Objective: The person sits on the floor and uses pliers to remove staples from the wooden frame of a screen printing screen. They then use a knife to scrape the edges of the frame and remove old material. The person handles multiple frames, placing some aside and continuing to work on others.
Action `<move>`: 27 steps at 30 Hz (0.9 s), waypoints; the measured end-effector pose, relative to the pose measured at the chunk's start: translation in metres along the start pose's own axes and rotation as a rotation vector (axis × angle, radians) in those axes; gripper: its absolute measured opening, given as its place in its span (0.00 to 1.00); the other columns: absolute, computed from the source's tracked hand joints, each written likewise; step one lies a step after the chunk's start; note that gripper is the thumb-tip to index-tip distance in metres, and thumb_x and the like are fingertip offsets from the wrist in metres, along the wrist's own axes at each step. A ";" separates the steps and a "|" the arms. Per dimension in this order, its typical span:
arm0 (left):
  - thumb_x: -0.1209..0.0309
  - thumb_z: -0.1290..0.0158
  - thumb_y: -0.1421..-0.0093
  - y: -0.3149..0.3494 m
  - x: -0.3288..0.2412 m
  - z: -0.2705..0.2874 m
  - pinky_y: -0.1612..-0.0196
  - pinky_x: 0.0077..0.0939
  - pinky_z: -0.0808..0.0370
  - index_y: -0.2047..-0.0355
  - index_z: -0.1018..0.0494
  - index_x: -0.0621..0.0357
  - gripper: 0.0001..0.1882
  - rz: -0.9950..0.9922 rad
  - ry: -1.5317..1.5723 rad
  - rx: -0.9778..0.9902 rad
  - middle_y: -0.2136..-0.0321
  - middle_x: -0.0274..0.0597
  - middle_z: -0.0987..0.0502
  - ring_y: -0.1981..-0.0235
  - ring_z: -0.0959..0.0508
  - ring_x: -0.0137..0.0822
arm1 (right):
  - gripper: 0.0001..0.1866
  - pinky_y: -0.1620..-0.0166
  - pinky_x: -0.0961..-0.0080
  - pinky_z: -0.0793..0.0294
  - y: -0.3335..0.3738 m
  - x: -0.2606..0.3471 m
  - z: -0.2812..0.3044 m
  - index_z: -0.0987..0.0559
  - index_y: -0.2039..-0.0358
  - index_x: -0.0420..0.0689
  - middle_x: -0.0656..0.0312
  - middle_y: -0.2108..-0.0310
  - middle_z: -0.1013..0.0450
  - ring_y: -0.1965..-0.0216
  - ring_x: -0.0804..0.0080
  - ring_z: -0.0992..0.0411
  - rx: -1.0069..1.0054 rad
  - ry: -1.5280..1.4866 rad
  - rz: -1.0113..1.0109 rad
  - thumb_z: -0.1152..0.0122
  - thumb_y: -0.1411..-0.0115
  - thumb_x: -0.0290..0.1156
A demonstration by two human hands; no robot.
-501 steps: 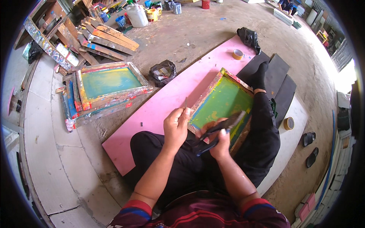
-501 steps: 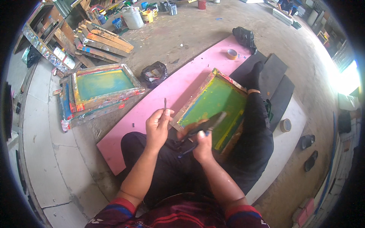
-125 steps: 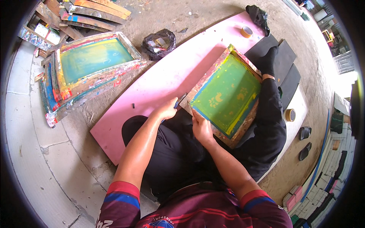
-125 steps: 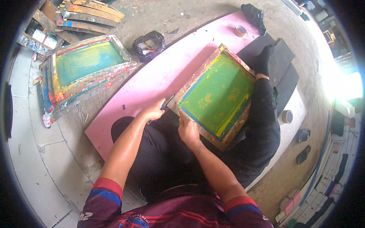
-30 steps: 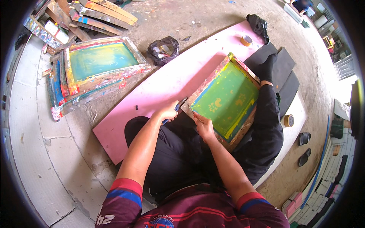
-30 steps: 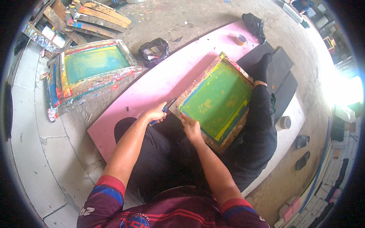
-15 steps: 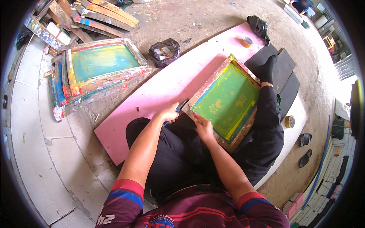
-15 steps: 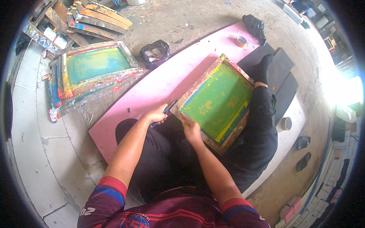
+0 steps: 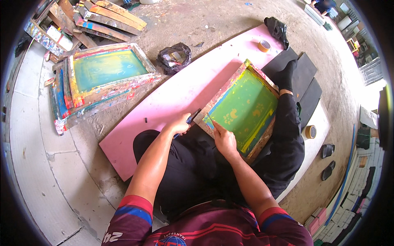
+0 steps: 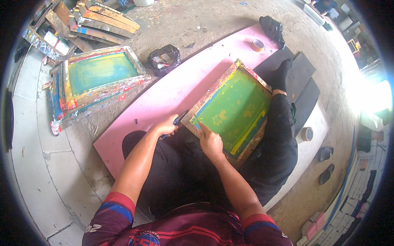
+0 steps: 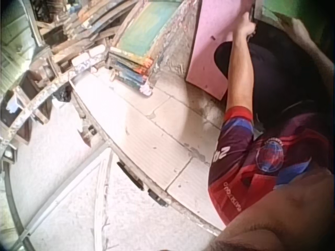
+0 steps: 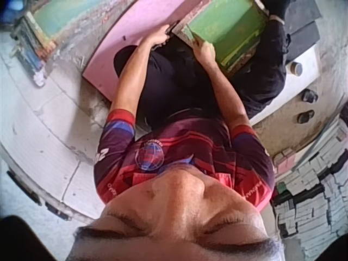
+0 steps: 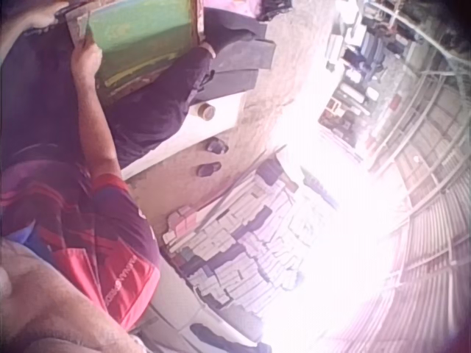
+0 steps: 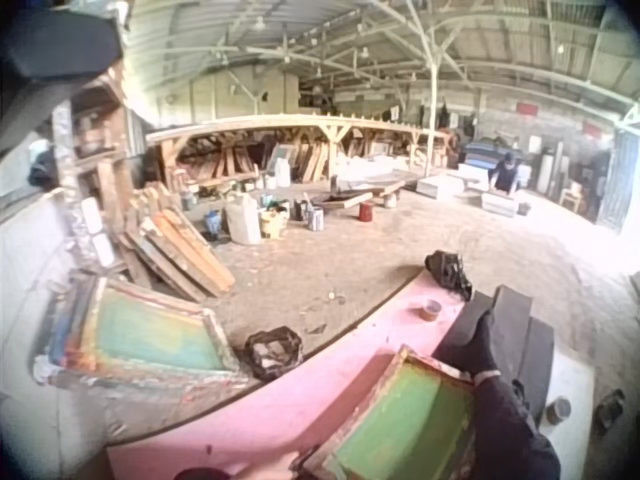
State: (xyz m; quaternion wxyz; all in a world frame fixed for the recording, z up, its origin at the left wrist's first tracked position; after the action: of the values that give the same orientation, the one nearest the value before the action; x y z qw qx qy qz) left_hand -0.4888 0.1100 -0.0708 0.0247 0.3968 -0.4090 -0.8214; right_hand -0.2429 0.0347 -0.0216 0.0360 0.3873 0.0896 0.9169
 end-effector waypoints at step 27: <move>0.76 0.50 0.33 0.006 -0.012 -0.008 0.33 0.50 0.27 0.25 0.40 0.63 0.35 -0.108 -0.275 -0.146 0.34 0.70 0.28 0.33 0.25 0.62 | 0.22 0.49 0.39 0.18 -0.002 0.019 -0.023 0.20 0.34 0.52 0.34 0.58 0.17 0.56 0.31 0.17 0.014 0.106 -0.028 0.48 0.26 0.36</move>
State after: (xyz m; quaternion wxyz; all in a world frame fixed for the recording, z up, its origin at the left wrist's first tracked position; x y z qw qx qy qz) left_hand -0.4769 0.1050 -0.0615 -0.0470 0.2993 -0.3255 -0.8957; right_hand -0.2725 0.0364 -0.0242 0.0414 0.3373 0.1034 0.9348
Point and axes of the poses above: each hand's wrist, its own y-axis away from the middle knuckle, its own z-axis out of the back of the hand, x = y × z, the point moved 2 cm from there along -y, towards the middle knuckle
